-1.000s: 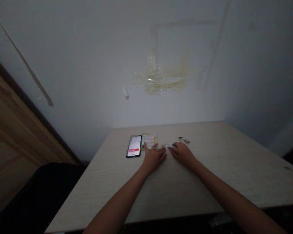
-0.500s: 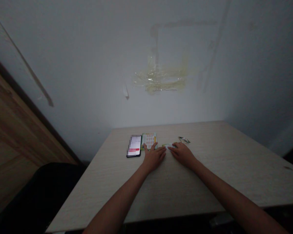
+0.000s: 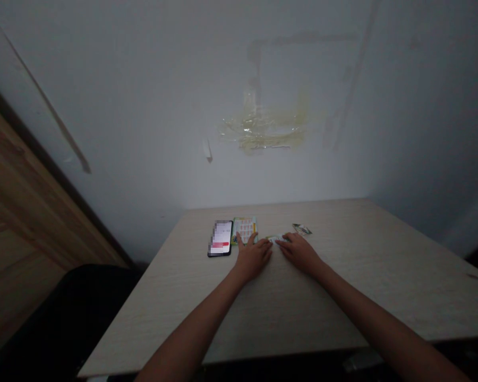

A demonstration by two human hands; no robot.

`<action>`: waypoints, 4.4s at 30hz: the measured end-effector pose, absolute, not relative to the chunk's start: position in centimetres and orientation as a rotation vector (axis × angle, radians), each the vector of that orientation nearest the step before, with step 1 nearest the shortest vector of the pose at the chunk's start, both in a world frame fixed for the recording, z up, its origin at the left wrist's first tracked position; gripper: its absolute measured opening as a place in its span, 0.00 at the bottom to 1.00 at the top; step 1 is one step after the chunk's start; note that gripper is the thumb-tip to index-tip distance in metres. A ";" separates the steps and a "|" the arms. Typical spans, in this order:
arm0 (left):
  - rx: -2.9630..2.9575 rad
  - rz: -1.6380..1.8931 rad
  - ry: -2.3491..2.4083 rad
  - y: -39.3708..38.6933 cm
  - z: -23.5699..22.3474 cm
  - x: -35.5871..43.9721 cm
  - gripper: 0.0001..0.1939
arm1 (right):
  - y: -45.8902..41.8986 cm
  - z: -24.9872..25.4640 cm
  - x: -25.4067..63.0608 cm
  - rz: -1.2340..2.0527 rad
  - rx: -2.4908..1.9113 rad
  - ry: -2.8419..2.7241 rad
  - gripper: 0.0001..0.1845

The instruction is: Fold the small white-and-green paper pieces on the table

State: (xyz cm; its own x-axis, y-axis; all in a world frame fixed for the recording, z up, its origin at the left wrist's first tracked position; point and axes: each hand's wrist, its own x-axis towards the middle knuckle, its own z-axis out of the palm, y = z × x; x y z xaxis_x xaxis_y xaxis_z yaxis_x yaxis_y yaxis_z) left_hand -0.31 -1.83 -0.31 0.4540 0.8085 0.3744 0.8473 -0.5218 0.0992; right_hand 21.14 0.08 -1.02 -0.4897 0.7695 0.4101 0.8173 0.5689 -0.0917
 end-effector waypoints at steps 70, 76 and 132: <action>-2.400 -0.635 -1.602 -2.4 0.0 0.1 0.16 | 0.1 -1.1 21.3 -0.112 -1.336 -2.398 0.19; -2.514 -0.607 -1.502 -2.2 0.0 0.1 0.16 | 0.0 -0.9 21.2 -0.111 -1.330 -2.388 0.19; -2.495 -0.665 -1.478 -2.5 0.1 0.3 0.14 | 0.1 -1.0 21.2 -0.124 -1.304 -2.399 0.20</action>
State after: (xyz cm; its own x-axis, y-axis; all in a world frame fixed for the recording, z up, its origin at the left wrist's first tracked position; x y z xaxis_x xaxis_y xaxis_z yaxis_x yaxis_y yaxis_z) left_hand 0.26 -2.45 0.14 0.4106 0.7905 0.4545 0.8646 -0.4959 0.0814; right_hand 21.24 0.09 -1.04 -0.4809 0.7852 0.3901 0.8212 0.5593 -0.1133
